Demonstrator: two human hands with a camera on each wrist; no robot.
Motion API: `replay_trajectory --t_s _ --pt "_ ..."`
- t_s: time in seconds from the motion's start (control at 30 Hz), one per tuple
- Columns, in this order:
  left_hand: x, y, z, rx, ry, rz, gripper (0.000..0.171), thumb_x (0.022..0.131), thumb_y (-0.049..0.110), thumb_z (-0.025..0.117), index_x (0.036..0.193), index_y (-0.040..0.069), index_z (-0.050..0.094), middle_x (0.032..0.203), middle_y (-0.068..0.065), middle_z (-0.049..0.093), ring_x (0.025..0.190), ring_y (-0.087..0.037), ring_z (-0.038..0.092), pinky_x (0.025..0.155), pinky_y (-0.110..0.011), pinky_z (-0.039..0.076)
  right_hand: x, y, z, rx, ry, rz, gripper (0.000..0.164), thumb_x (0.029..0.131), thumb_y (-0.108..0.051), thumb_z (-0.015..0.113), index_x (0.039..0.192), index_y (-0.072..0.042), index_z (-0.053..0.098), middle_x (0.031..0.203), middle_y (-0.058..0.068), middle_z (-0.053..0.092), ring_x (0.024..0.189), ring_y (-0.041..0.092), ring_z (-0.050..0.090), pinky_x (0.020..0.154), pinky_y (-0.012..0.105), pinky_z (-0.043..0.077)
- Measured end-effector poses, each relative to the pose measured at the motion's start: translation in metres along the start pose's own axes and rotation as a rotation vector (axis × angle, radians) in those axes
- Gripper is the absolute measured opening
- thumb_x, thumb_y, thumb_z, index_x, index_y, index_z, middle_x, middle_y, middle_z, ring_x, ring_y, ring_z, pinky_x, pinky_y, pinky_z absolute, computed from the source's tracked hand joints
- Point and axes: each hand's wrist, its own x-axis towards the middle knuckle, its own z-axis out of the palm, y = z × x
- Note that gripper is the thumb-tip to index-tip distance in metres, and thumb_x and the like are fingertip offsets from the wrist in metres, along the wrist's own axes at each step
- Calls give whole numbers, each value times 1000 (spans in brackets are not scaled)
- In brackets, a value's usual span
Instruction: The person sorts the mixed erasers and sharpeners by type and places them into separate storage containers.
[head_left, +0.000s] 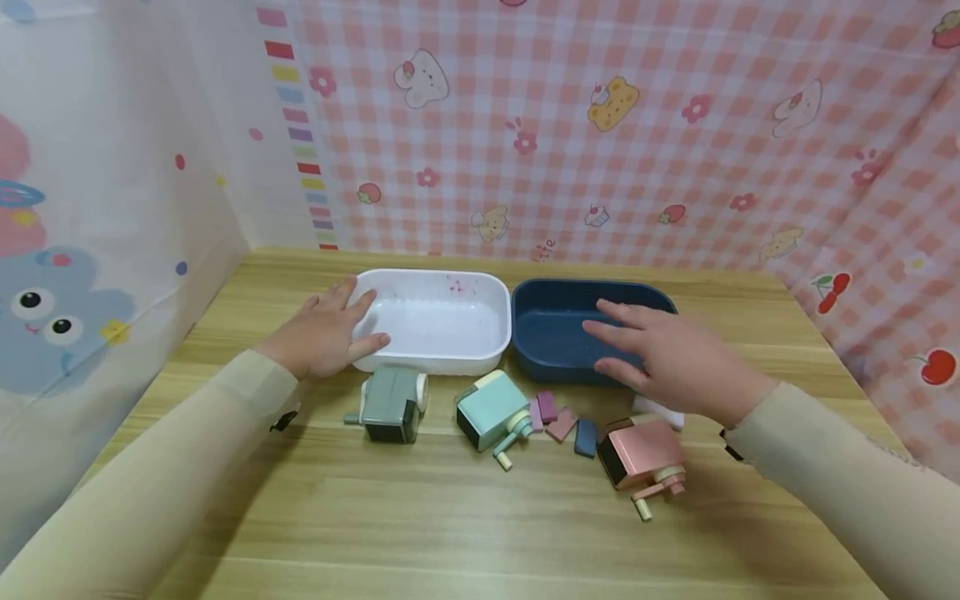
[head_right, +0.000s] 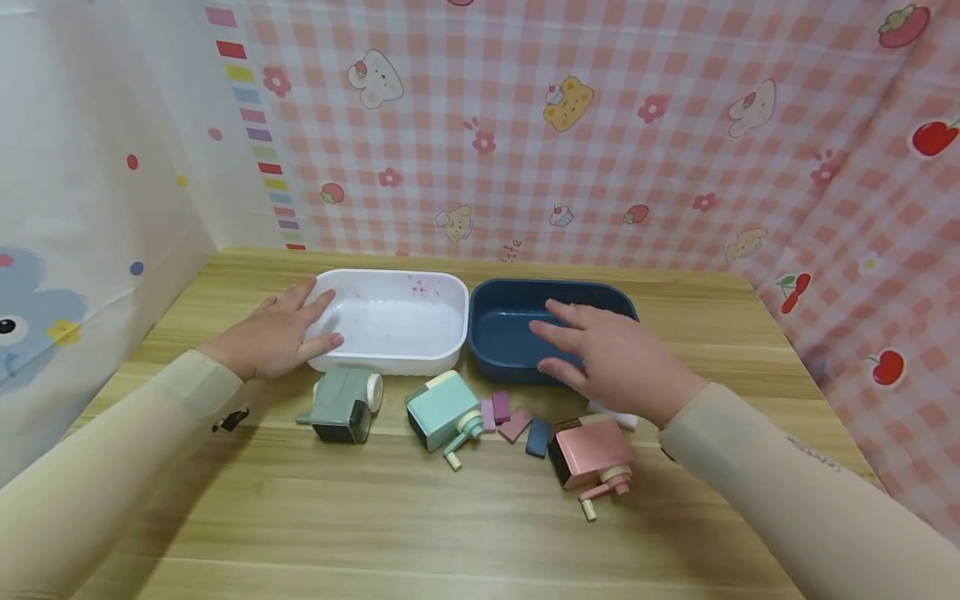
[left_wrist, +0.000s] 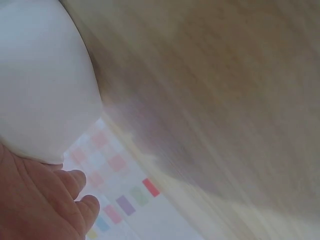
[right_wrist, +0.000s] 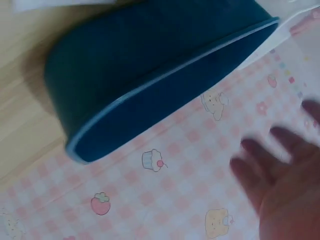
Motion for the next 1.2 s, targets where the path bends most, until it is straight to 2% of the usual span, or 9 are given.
replay_trajectory --t_s 0.1,0.23,0.37,0.5,0.67,0.87,1.03,1.2 --pt "0 0 0 -2 5 7 94 105 73 29 169 7 13 175 -29 -3 161 -52 4 128 -71 6 -18 -2 1 20 -31 -113 55 98 -46 72 147 -22 64 159 11 54 139 34 60 101 52 58" --pt "-1 -1 1 -11 10 7 89 107 68 33 170 7 13 175 -29 -3 161 -52 4 128 -71 5 -41 -9 0 62 -82 -210 53 93 -50 78 141 -30 69 155 6 58 131 27 66 92 44 62" --pt "-2 -1 0 -12 10 1 87 108 64 35 170 8 13 175 -29 -3 160 -54 4 128 -71 5 -60 -12 6 86 -84 -296 56 86 -48 85 137 -31 72 151 5 63 128 26 67 93 45 60" --pt "-1 -1 0 -6 8 4 87 108 65 35 170 7 13 175 -29 -3 160 -54 4 128 -71 6 -73 -6 17 53 -66 -355 60 78 -38 93 135 -30 74 146 7 67 129 29 67 96 47 59" --pt "-1 0 0 -8 2 10 87 108 65 34 170 7 13 175 -29 -4 160 -54 4 128 -71 5 -81 -1 27 60 -58 -345 65 75 -25 96 136 -33 73 145 11 67 130 37 66 96 52 60" --pt "1 -1 2 -10 -1 7 88 107 66 34 170 8 12 175 -28 -5 161 -53 3 129 -70 5 -80 -3 31 107 -63 -297 69 84 -27 90 148 -31 62 151 6 63 132 33 65 98 51 59" --pt "2 -3 2 1 -1 4 89 106 69 32 170 9 12 175 -27 -5 161 -53 3 129 -70 5 -78 -4 33 91 -86 -286 71 89 -27 86 153 -32 57 154 7 59 134 34 64 99 53 59" --pt "1 -2 1 -1 -1 6 87 108 65 34 170 8 13 175 -28 -5 160 -54 4 128 -71 5 -75 -4 36 46 -96 -326 79 88 -21 86 158 -29 50 159 11 54 139 35 60 100 52 59"
